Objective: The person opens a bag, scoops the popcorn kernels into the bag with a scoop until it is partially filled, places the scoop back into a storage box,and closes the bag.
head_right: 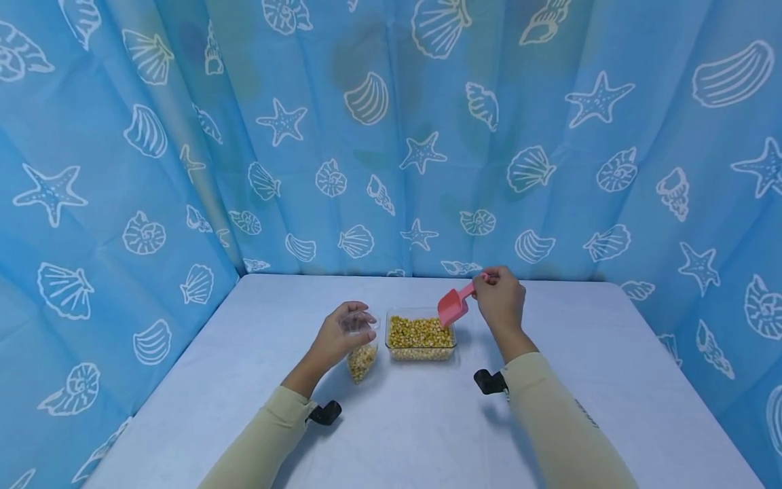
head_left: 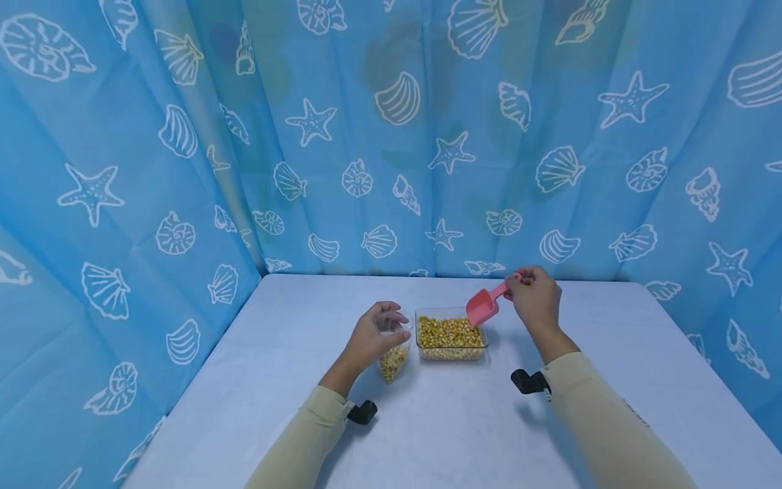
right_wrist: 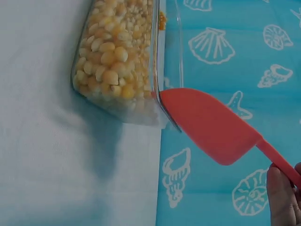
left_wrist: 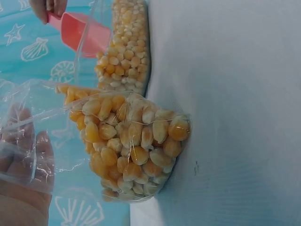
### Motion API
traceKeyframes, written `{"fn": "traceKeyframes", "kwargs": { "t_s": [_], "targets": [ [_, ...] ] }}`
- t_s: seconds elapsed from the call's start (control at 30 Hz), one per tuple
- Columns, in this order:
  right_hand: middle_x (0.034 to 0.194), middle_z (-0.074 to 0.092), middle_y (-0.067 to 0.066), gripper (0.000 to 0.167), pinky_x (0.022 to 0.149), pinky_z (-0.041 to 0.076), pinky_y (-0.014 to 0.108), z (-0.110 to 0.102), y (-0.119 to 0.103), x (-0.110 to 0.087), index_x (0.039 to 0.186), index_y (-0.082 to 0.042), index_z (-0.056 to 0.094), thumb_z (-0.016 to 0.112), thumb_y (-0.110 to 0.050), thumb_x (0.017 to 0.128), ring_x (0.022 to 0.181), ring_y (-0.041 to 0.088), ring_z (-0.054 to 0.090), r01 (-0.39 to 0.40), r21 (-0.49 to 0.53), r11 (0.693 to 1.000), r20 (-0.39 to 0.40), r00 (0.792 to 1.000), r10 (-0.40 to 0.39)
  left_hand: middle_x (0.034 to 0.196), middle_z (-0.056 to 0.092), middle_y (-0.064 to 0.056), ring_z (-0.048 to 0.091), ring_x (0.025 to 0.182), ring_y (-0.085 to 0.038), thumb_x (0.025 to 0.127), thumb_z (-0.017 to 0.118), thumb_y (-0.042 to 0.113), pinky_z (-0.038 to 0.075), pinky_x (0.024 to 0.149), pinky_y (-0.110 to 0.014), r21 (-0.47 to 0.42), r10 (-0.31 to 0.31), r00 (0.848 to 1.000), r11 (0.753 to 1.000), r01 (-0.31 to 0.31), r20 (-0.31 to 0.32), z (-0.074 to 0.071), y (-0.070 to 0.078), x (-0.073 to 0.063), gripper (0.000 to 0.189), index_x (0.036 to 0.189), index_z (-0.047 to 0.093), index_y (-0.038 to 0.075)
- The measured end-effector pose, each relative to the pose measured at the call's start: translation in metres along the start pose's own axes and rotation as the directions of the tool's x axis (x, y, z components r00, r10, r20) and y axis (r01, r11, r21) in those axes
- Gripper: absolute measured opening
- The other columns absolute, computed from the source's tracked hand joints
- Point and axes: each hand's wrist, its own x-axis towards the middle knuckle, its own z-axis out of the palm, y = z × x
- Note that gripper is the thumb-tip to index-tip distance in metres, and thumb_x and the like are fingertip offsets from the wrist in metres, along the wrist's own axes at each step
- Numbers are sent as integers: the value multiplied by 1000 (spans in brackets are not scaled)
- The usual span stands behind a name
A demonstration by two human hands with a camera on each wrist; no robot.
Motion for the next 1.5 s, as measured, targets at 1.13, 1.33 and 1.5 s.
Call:
{"fn": "traceKeyframes", "kwargs": {
  "t_s": [1.13, 1.33, 1.5],
  "targets": [
    [109, 60, 16, 36, 68, 54, 21, 40, 34, -8, 127, -2, 54, 58, -25, 99, 89, 21, 68, -272, 129, 953, 60, 962, 267, 106, 67, 3, 61, 100, -17, 83, 79, 24, 51, 86, -38, -4, -9, 1000, 1000, 9, 21, 0, 3, -2, 47, 122, 54, 16],
    [110, 59, 16, 35, 72, 56, 29, 47, 37, -9, 127, -2, 54, 59, -23, 99, 88, 19, 67, -340, 185, 922, 63, 940, 334, 105, 67, 4, 60, 100, -18, 83, 78, 23, 50, 87, -40, 4, -24, 999, 1000, 24, 23, 0, 3, -1, 47, 122, 54, 17],
    [111, 58, 18, 36, 55, 54, 23, 59, 52, -3, 128, -1, 52, 59, -21, 99, 87, 20, 68, -353, 231, 907, 85, 936, 343, 105, 67, 4, 60, 100, -18, 84, 77, 19, 49, 88, -41, 11, -33, 999, 999, 33, 21, -1, 3, -1, 45, 123, 54, 15]
  ]
}}
